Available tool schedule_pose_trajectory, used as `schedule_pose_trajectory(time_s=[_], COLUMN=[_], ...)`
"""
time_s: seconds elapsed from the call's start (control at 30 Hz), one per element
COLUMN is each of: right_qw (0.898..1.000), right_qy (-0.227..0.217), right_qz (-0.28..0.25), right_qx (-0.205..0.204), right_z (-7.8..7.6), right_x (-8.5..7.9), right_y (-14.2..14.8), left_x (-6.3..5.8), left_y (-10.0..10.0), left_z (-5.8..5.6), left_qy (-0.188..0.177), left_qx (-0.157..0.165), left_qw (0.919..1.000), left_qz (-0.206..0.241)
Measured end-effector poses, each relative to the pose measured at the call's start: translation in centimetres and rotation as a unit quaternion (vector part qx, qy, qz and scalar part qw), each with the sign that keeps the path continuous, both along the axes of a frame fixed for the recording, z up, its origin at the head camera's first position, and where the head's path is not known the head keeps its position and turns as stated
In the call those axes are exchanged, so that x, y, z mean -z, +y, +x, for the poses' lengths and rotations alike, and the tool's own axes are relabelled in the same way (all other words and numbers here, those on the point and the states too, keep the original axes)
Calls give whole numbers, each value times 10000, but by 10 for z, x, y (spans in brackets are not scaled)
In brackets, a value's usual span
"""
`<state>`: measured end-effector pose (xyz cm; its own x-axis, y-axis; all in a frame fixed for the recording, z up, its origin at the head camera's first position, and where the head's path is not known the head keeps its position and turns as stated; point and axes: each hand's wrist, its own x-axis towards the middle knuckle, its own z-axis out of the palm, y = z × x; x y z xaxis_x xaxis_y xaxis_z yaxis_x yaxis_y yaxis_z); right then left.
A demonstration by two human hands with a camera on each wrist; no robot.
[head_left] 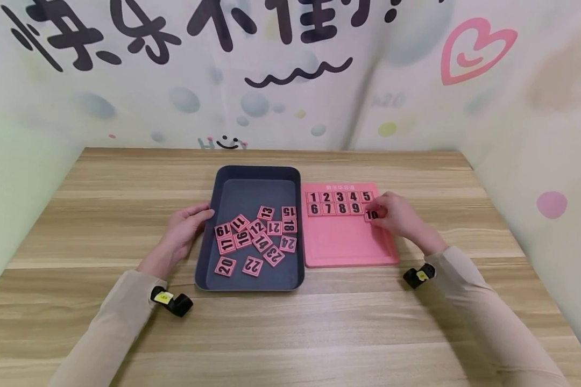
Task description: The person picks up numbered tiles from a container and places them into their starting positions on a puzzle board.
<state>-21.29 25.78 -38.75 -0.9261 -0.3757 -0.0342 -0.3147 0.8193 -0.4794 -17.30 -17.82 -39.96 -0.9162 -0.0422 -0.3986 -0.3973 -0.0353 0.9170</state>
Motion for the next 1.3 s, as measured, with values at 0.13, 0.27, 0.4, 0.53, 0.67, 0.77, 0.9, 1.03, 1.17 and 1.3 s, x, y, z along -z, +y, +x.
schedule_pose_trajectory(time_s=[0.13,0.27,0.4,0.53,0.67,0.77,0.9,1.03,1.17,1.3], right_qw=[9998,9992,9983,9983,9988,9991,9993,9985,9952,9915], right_qy=[-65,-72,-187,-265,-181,-48,15,136,171,36], right_qz=[-127,-137,-34,0,-8,-125,-297,-497,-776,-892], right_qx=[115,375,548,519,464,400,217,-156,-576,-947], right_z=[-7,-12,-15,-16,-15,-12,-7,-3,-1,0], right_x=[0,1,1,1,-4,-15,-31,-38,-42,-47], right_y=[-1,0,3,3,1,-8,-34,-69,-106,-139], left_x=[0,1,0,-1,1,3,1,0,1,1], left_y=[0,0,0,-1,-1,-1,-1,-1,-1,0], left_z=[0,0,0,1,1,1,1,1,1,2], left_qy=[17,40,44,53,120,137,109,83,100,109], left_qx=[-17,-6,16,-12,-58,-86,-79,-92,-97,-97], left_qw=[10000,10000,10000,10000,9999,9999,9999,9999,9999,9999], left_qz=[4,1,-40,-45,9,21,-13,-30,-17,6])
